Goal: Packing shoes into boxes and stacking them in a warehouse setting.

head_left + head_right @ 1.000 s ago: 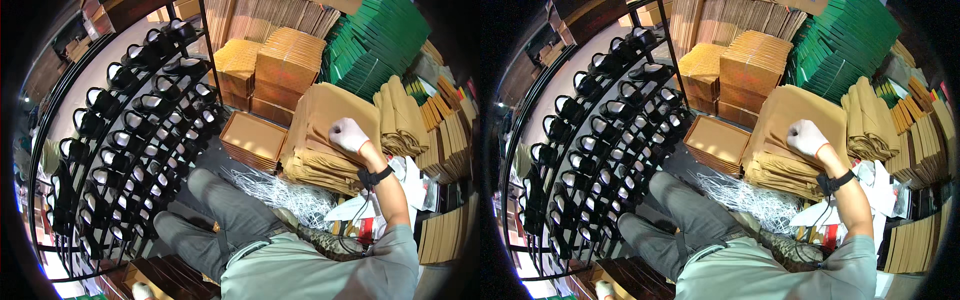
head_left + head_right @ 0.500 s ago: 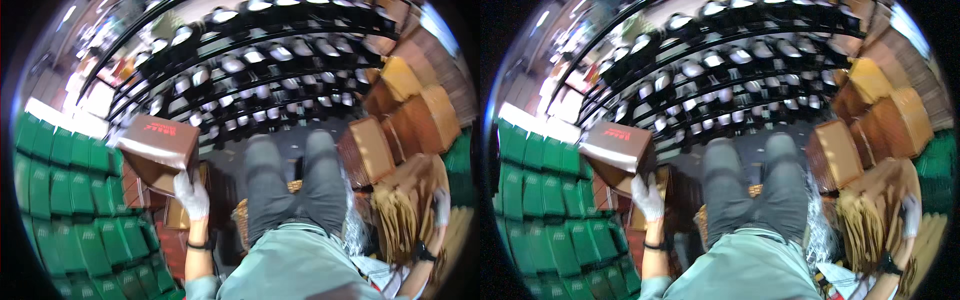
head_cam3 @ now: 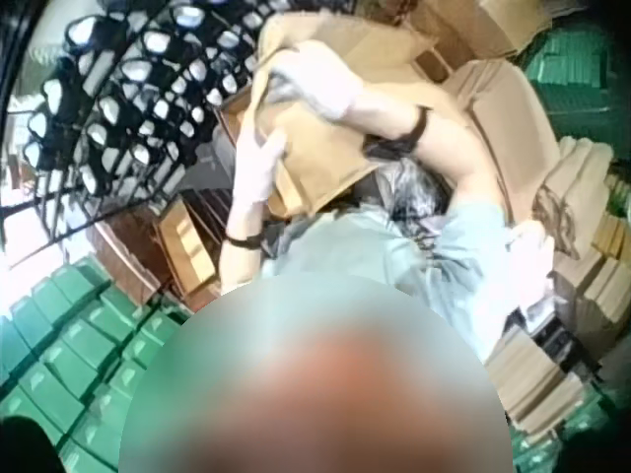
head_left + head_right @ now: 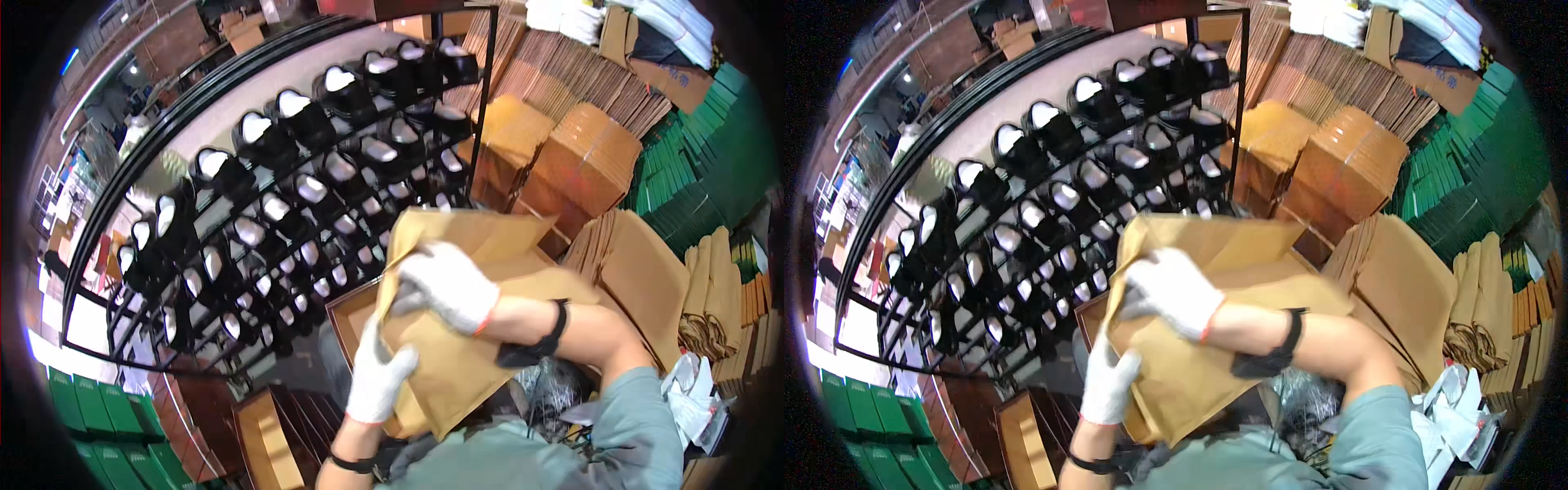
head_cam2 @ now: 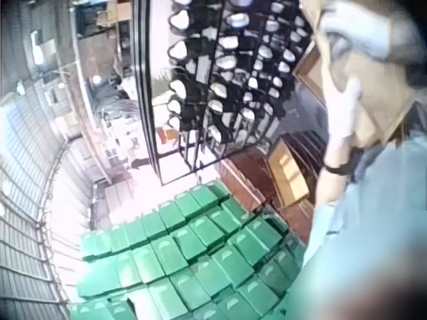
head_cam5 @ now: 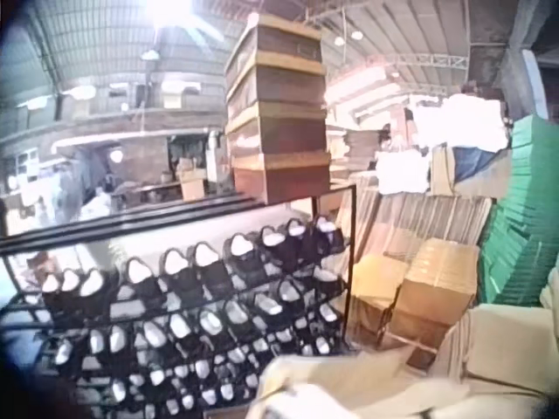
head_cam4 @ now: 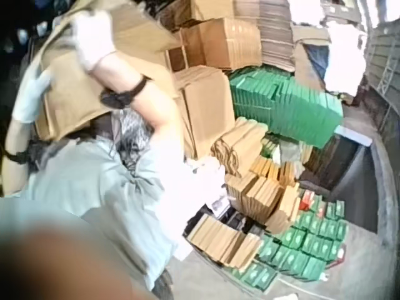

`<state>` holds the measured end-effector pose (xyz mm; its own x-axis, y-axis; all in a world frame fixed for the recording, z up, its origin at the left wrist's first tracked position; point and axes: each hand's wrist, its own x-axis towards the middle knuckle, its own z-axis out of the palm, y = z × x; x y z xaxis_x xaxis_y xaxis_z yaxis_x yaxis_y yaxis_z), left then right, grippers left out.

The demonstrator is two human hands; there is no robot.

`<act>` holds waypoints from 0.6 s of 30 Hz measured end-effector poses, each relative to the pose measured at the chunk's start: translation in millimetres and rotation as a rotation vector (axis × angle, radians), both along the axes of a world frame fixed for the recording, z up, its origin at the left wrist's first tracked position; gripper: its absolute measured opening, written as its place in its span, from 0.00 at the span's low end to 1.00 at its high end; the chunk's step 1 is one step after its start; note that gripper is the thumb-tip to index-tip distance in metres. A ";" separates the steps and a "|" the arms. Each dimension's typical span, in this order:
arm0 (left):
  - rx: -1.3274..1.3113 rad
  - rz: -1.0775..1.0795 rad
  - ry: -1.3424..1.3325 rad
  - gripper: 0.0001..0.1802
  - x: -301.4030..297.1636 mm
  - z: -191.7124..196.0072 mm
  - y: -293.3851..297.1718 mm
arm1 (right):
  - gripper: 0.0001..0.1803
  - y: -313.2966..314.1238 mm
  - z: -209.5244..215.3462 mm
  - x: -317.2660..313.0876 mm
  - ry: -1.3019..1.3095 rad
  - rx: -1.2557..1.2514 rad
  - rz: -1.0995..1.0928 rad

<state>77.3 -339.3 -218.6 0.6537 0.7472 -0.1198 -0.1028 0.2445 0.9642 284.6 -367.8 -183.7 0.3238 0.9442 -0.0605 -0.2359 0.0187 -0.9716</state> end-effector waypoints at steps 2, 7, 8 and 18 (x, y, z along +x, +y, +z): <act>-0.138 0.160 0.053 0.25 17.5 -24.8 9.5 | 0.17 44.1 15.8 0.2 -0.250 -0.152 0.253; -0.001 0.306 0.327 0.16 -78.1 -53.6 42.8 | 0.26 170.8 97.1 188.5 -1.360 0.086 -0.657; 0.062 0.252 0.426 0.14 -78.1 -77.3 54.5 | 0.34 187.2 95.2 273.4 -1.644 -0.072 -0.900; 0.377 0.280 0.758 0.19 -87.7 -116.4 38.7 | 0.44 353.6 125.2 394.0 -1.170 -0.724 -0.186</act>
<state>-10.4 -300.6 -334.9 0.2859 0.9449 -0.1593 0.5872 -0.0413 0.8084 678.5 -14.3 -58.6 0.6413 0.7575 -0.1219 0.6636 -0.6274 -0.4076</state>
